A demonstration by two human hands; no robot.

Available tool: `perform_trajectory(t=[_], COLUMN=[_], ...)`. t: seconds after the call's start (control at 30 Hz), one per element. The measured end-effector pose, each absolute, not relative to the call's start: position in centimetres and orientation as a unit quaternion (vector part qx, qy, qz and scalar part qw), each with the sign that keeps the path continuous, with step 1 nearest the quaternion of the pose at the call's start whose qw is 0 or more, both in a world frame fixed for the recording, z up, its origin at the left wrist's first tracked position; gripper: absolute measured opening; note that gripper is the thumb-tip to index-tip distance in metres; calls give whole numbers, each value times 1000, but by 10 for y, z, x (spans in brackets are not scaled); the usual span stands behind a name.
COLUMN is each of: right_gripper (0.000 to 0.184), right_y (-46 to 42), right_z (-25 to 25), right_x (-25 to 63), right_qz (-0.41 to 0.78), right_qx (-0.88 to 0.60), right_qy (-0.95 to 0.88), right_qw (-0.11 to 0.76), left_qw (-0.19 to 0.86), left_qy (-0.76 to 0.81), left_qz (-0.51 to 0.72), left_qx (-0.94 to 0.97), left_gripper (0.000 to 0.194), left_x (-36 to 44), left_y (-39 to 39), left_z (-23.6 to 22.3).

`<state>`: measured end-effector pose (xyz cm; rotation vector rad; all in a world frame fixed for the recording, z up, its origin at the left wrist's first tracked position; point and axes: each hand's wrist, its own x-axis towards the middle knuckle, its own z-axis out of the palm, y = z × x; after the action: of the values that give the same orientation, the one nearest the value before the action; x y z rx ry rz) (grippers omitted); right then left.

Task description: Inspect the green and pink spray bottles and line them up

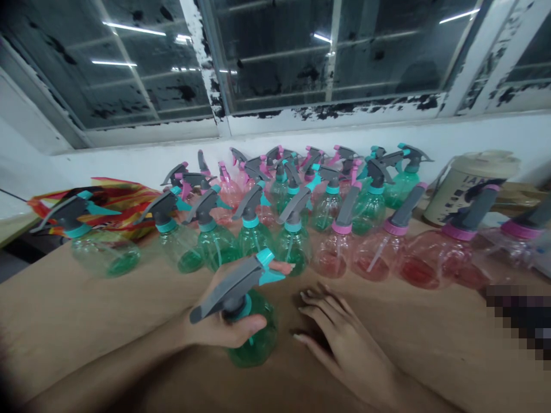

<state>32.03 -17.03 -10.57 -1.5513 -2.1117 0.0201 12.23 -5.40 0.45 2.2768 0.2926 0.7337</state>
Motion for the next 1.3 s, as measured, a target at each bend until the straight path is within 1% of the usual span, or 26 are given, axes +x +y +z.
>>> perform_trajectory(t=[0.1,0.3,0.53,0.67,0.73,0.87,0.93,1.13,1.3], right_gripper=[39,42,41,43,44,47,48,53,57], right_y=[-171,-172,-173,-173,-173,-173,-172,-172,-172], right_z=[-106,-104,-105,-107,-108,-109,-109,-110,-110], right_x=[320,318,318,319,319,319,319,319,319], right_qz=[10,32,26,25,24,21,15,-8,-11], right_qx=[-577,-593,-589,-590,-594,-593,-591,-591,-600], right_qy=[-776,-769,-768,-771,-771,-772,-774,-773,-766], right_qw=[254,234,250,238,229,230,228,231,231], left_qw=[355,343,344,346,337,334,341,342,357], left_qy=[104,132,169,191,186,170,176,194,187], left_qz=[282,278,280,276,286,305,293,292,297], left_qx=[885,888,880,876,877,876,876,872,866], left_gripper=[51,35,12,7,7,27,31,35,34], left_x=[123,125,126,125,125,125,125,126,126], left_y=[-53,-56,-59,-60,-61,-59,-59,-60,-61], left_z=[6,8,7,8,8,7,5,3,2])
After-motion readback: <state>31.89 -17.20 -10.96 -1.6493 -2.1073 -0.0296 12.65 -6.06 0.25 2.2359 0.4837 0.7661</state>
